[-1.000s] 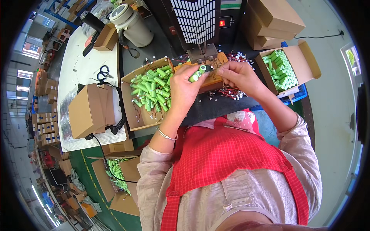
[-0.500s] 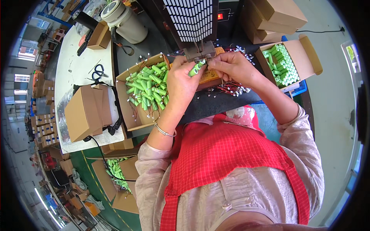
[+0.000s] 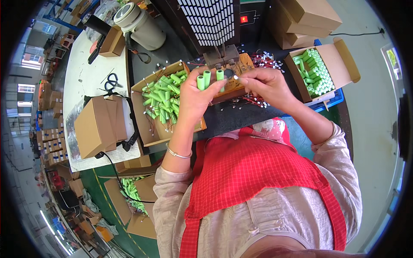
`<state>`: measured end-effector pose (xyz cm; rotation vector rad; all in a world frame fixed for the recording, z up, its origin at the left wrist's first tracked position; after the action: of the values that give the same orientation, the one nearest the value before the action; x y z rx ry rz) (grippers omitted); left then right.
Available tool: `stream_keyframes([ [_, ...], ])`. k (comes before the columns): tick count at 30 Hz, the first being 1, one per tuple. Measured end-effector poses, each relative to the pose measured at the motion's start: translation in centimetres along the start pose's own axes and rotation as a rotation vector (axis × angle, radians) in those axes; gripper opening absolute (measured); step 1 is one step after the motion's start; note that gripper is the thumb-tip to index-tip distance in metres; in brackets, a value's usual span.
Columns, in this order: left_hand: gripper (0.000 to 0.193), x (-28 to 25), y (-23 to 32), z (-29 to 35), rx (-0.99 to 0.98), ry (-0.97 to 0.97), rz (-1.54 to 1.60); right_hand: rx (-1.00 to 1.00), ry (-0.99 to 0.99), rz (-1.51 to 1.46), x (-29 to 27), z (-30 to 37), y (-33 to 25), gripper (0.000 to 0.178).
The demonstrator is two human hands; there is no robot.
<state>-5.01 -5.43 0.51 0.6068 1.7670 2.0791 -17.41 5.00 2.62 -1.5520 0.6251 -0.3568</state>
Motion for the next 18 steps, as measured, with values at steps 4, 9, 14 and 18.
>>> stream_keyframes([
  [4, 0.020, -0.1, 0.5, -0.5, 0.345, 0.121, -0.259, 0.051, 0.059, 0.024, 0.6, -1.2, 0.9, 0.020],
  [9, 0.019, 0.3, 1.5, -0.3, 0.568, 0.168, -0.323, 0.066, 0.030, 0.092, 1.1, -1.8, 0.8, 0.020],
  [14, 0.017, 0.3, 1.5, -0.2, 0.531, 0.193, -0.412, -0.030, 0.051, 0.088, 1.3, -2.1, 0.6, 0.021],
  [18, 0.018, 0.4, 1.7, -0.2, 0.489, 0.165, -0.392, 0.018, -0.019, 0.086, 1.4, -1.9, 1.0, 0.021],
])
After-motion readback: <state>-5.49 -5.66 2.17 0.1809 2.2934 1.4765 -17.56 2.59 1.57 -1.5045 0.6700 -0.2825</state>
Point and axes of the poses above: each hand's wrist, its own z-axis away from the middle knuckle, its own x-axis out of the palm, y = z × x, the point moved 8 cm from there along -z, towards the middle knuckle, and after that the axes turned 14 degrees about y, right-handed, at the moved point
